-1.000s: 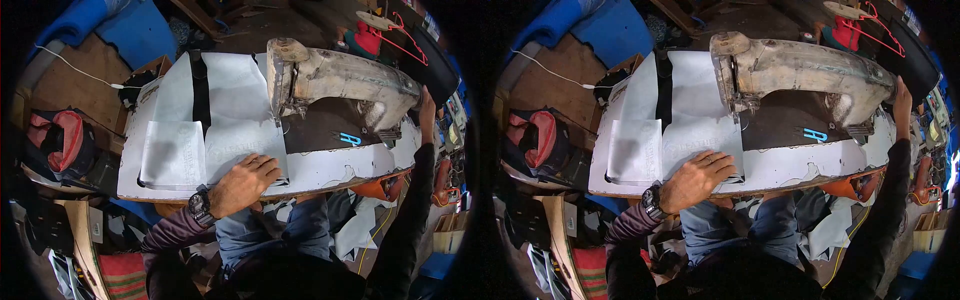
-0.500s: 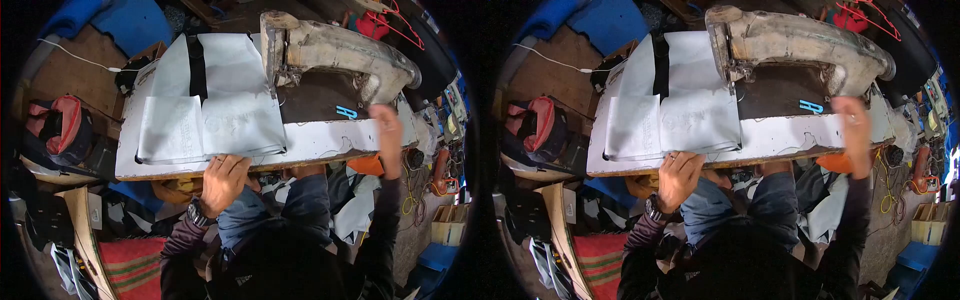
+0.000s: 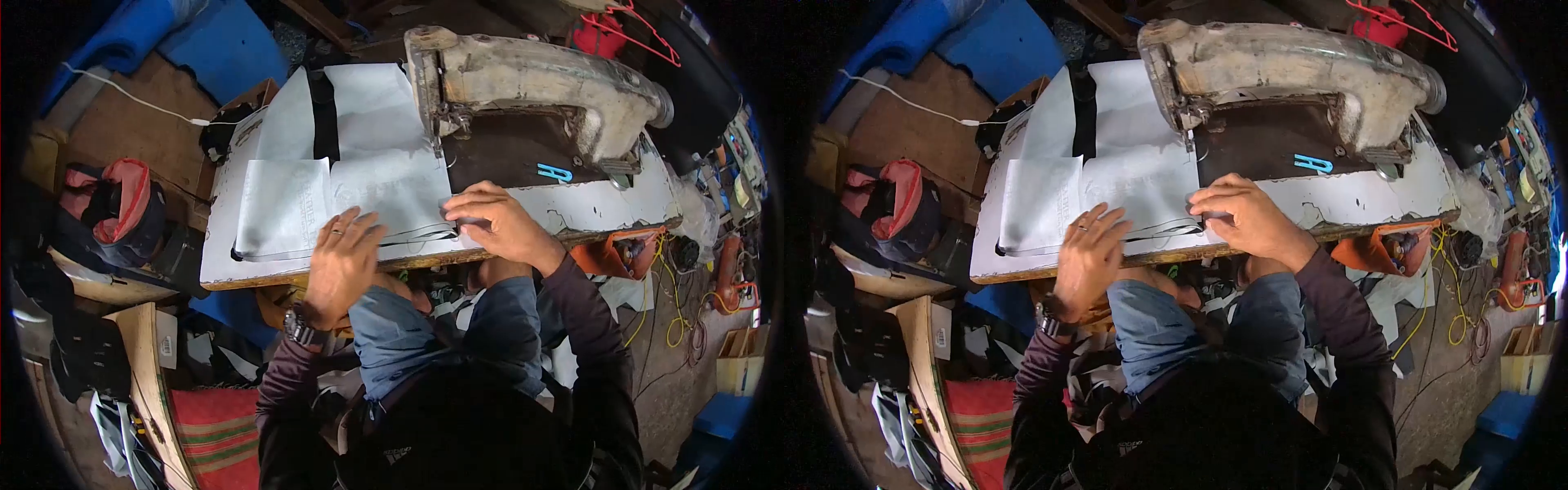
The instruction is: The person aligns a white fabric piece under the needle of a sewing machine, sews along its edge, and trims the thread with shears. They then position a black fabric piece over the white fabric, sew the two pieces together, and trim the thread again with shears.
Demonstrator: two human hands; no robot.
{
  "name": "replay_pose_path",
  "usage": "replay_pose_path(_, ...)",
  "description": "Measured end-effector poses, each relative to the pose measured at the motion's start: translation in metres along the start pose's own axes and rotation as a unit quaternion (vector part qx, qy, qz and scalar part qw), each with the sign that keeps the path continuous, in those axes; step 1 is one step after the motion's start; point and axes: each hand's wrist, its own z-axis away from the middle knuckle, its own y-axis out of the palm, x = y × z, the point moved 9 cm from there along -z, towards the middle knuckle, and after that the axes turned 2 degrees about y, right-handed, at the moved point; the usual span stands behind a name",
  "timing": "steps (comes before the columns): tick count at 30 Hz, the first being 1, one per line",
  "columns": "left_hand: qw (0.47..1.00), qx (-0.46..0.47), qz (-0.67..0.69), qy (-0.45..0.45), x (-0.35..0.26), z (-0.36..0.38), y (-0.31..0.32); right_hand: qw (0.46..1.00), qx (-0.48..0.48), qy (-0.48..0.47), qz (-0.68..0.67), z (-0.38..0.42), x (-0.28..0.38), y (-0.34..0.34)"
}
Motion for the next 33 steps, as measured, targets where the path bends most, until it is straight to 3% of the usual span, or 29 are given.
replay_pose_path(4,0.998,0.003,-0.027,0.051,0.015,-0.013,-0.008,1.000,-0.001,-0.013,0.003,0.001,0.000,0.002)
replay_pose_path(9,0.987,-0.030,-0.071,0.139,0.003,-0.082,-0.044,1.000,0.009,0.015,0.003,0.004,-0.010,0.005)
replay_pose_path(13,0.973,-0.037,-0.088,0.210,0.002,-0.126,-0.013,0.999,-0.003,0.025,-0.024,0.002,-0.012,0.002)
replay_pose_path(16,0.980,-0.089,-0.076,0.160,0.009,-0.133,0.004,0.994,-0.064,0.057,-0.067,-0.001,-0.008,-0.002)
replay_pose_path(17,0.987,-0.106,-0.050,0.112,0.017,-0.126,0.002,0.996,-0.085,-0.012,-0.034,-0.004,0.000,-0.002)
replay_pose_path(19,0.984,-0.168,0.061,-0.003,0.048,-0.104,-0.005,0.996,-0.087,-0.005,0.009,-0.004,0.007,0.001)
replay_pose_path(20,0.970,-0.177,0.140,-0.086,0.076,-0.090,0.002,0.994,-0.103,-0.007,0.023,-0.002,0.008,0.004)
replay_pose_path(23,0.959,-0.129,0.151,-0.200,0.143,-0.060,0.029,0.992,-0.119,0.005,0.031,-0.002,0.011,0.004)
replay_pose_path(26,0.967,-0.040,0.152,-0.199,0.154,-0.061,0.031,0.994,-0.105,0.026,0.031,-0.001,0.007,0.006)
replay_pose_path(27,0.978,-0.027,0.141,-0.149,0.147,-0.068,0.026,0.993,-0.116,0.019,0.027,0.000,0.010,0.004)
replay_pose_path(33,0.953,0.004,0.179,-0.243,0.162,-0.065,0.035,0.992,-0.122,0.020,0.017,0.001,0.012,0.002)
